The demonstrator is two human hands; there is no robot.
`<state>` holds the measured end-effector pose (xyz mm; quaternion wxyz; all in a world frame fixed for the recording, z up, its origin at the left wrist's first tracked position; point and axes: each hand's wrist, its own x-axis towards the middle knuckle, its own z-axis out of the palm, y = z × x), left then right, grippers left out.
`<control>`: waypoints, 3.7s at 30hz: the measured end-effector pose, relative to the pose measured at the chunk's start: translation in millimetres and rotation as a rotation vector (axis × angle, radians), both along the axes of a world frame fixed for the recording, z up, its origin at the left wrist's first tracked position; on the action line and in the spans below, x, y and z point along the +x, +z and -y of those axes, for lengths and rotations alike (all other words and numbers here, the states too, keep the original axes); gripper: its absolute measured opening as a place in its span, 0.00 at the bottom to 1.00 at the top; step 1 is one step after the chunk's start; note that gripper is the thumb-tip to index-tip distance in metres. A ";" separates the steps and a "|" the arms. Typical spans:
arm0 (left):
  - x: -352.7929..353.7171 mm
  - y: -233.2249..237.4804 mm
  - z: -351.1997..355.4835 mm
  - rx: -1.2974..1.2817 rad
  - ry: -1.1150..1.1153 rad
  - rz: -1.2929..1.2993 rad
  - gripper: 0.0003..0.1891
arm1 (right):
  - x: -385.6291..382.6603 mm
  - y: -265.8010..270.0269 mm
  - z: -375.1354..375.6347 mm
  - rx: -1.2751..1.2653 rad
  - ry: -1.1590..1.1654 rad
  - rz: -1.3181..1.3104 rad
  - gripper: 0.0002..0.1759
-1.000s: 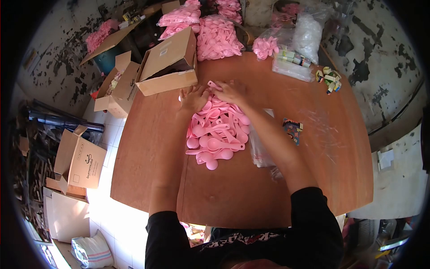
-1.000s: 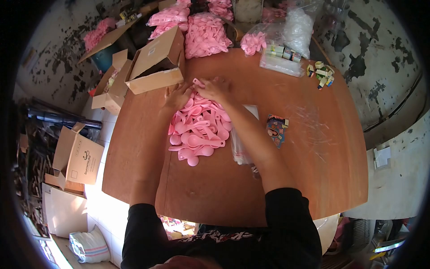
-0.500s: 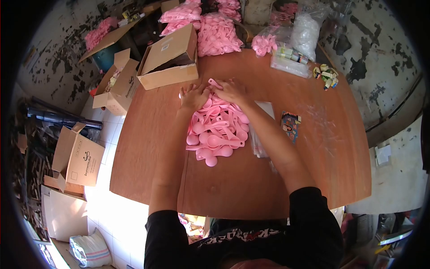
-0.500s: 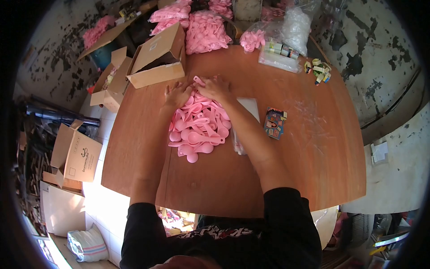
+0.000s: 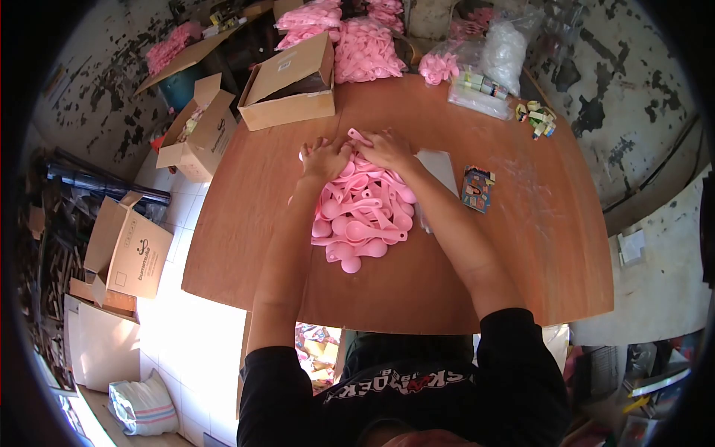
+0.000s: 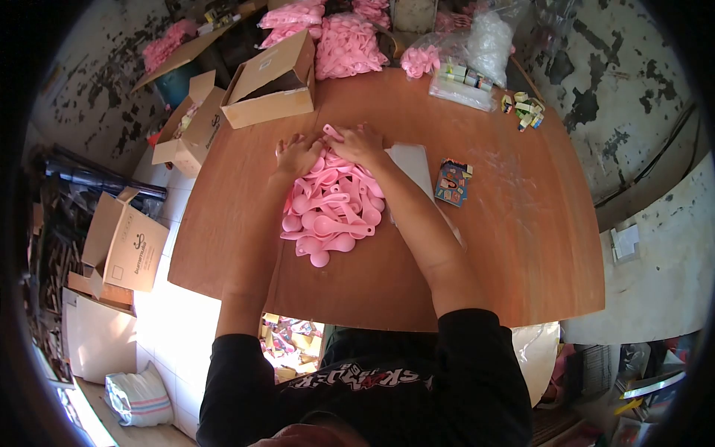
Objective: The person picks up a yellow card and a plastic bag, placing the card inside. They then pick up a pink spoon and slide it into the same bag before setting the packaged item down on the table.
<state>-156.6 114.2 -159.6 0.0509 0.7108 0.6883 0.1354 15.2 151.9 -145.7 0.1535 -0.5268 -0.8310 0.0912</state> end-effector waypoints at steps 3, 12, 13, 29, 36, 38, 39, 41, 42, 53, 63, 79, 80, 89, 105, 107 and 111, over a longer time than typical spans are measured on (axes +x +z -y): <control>0.2 -5.3 14.0 0.023 0.015 0.012 0.29 | 0.3 -3.4 16.2 0.028 -0.013 0.020 0.33; 7.5 9.4 31.6 -0.017 -0.001 0.012 0.29 | 5.2 -18.5 8.8 -0.003 0.018 -0.089 0.34; 8.4 13.8 34.2 -0.013 -0.015 0.009 0.29 | 6.7 -14.8 10.6 -0.081 -0.004 -0.110 0.35; 25.3 67.6 82.5 0.128 -0.205 0.185 0.32 | 125.6 5.9 -9.5 -0.154 -0.004 0.025 0.37; 44.3 103.2 189.4 0.316 -0.615 0.224 0.25 | 143.0 18.1 61.7 0.220 0.302 -0.239 0.28; 44.4 108.8 230.1 0.264 -0.693 0.267 0.23 | 158.2 49.8 122.3 0.114 0.293 -0.166 0.27; 43.4 104.5 246.2 0.262 -0.699 0.270 0.23 | 167.8 57.4 148.6 -0.033 0.215 -0.110 0.26; 41.1 95.9 269.2 0.167 -0.896 0.536 0.21 | 191.2 49.7 178.2 -0.078 0.141 -0.114 0.25; 43.0 90.3 278.4 0.161 -0.903 0.542 0.21 | 202.1 46.1 186.8 -0.122 0.075 -0.117 0.24; 69.4 63.3 320.0 0.169 -0.948 0.938 0.15 | 234.4 -14.9 186.2 0.223 -0.156 -0.080 0.22; 85.8 -6.8 325.7 0.296 -0.811 1.037 0.09 | 232.9 -4.3 199.6 0.133 -0.134 -0.220 0.20; 83.3 -29.1 323.6 0.340 -0.656 1.107 0.11 | 238.1 -18.7 195.2 0.303 -0.072 -0.218 0.17; 84.6 -27.2 323.9 0.338 -0.646 1.110 0.10 | 237.0 -18.0 197.1 0.269 -0.096 -0.237 0.17; 88.3 -29.9 318.7 0.347 -0.585 1.155 0.09 | 239.8 -22.6 198.6 0.280 -0.111 -0.206 0.18; 91.3 -30.3 315.2 0.304 -0.517 1.231 0.09 | 244.1 -31.4 191.9 0.169 -0.155 -0.425 0.09; 90.7 -30.1 315.9 0.306 -0.505 1.220 0.09 | 242.7 -31.4 192.5 0.095 -0.194 -0.472 0.08; 88.6 -32.1 317.0 0.296 -0.508 1.221 0.09 | 238.8 -27.2 196.7 0.060 -0.230 -0.521 0.07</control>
